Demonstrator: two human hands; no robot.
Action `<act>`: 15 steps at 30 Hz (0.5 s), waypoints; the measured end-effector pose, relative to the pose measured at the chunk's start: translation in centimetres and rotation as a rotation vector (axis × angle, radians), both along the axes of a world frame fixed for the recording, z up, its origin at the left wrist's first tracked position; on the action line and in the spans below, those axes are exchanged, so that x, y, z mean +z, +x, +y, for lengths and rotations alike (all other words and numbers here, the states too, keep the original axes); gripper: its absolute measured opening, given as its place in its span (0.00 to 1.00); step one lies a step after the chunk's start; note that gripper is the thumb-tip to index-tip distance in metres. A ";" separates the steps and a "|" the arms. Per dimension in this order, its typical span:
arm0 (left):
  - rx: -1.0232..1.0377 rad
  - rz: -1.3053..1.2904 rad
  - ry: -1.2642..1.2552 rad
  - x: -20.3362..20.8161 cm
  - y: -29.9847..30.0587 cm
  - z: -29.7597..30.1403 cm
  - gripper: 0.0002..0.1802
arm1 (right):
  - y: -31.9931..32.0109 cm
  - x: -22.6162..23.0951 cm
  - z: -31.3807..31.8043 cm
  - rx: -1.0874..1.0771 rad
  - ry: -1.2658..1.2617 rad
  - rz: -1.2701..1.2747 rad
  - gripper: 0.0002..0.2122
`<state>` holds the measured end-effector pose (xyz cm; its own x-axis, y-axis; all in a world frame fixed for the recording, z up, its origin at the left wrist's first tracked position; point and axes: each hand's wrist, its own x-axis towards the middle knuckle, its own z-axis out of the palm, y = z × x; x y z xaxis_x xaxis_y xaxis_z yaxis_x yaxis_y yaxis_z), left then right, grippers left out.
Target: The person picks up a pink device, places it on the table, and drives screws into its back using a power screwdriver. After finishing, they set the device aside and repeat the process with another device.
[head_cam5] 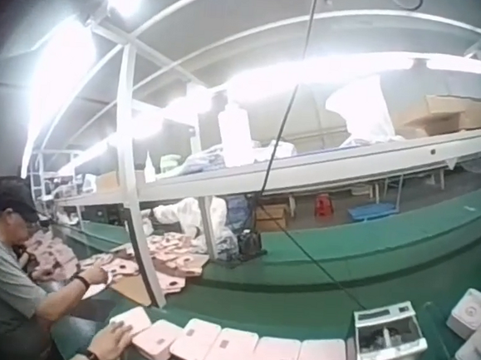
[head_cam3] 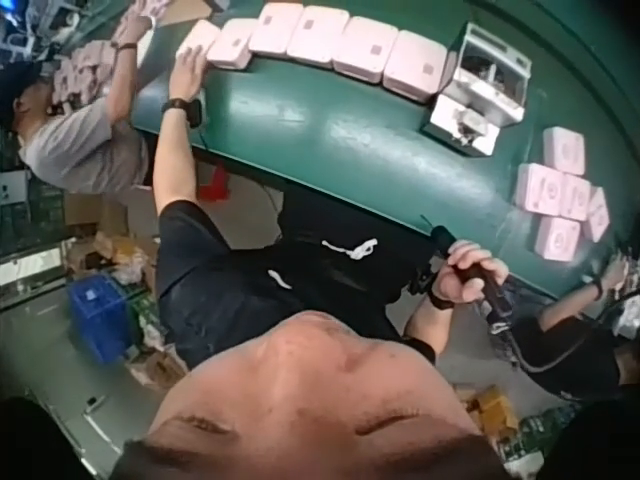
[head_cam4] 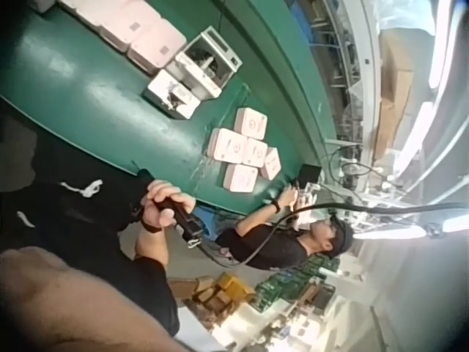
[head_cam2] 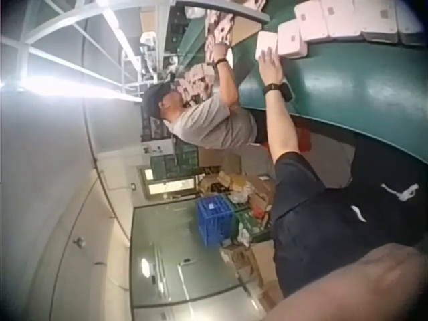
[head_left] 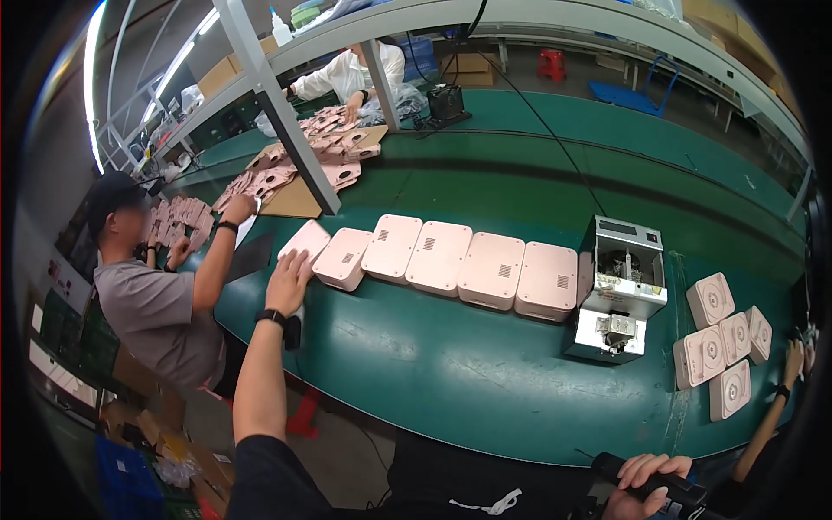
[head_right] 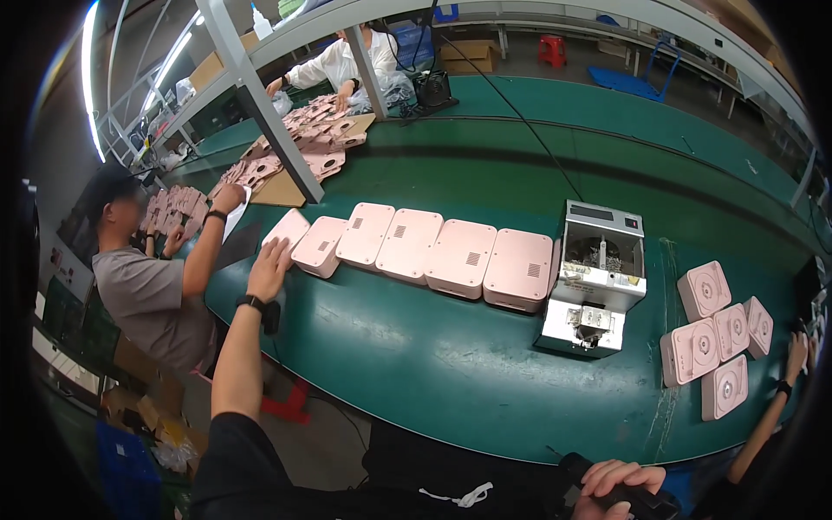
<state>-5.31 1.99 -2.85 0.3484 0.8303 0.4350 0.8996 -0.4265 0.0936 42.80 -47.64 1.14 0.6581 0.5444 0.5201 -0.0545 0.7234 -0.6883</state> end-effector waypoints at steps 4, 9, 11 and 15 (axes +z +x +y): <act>0.110 -0.018 -0.017 0.6 0.2 -7.0 0.25 | -0.5 0.1 -0.6 -0.069 -0.007 0.030 0.19; 0.117 0.009 -0.013 2.1 0.9 -14.8 0.25 | -0.3 -0.6 0.1 -0.246 -0.069 0.076 0.20; 0.026 -0.023 -0.037 2.3 1.4 -17.4 0.26 | -0.1 -0.9 0.7 -0.330 -0.112 0.081 0.21; -0.148 -0.054 -0.103 2.8 4.9 -21.0 0.28 | 0.8 0.3 1.9 -0.158 -0.142 0.090 0.21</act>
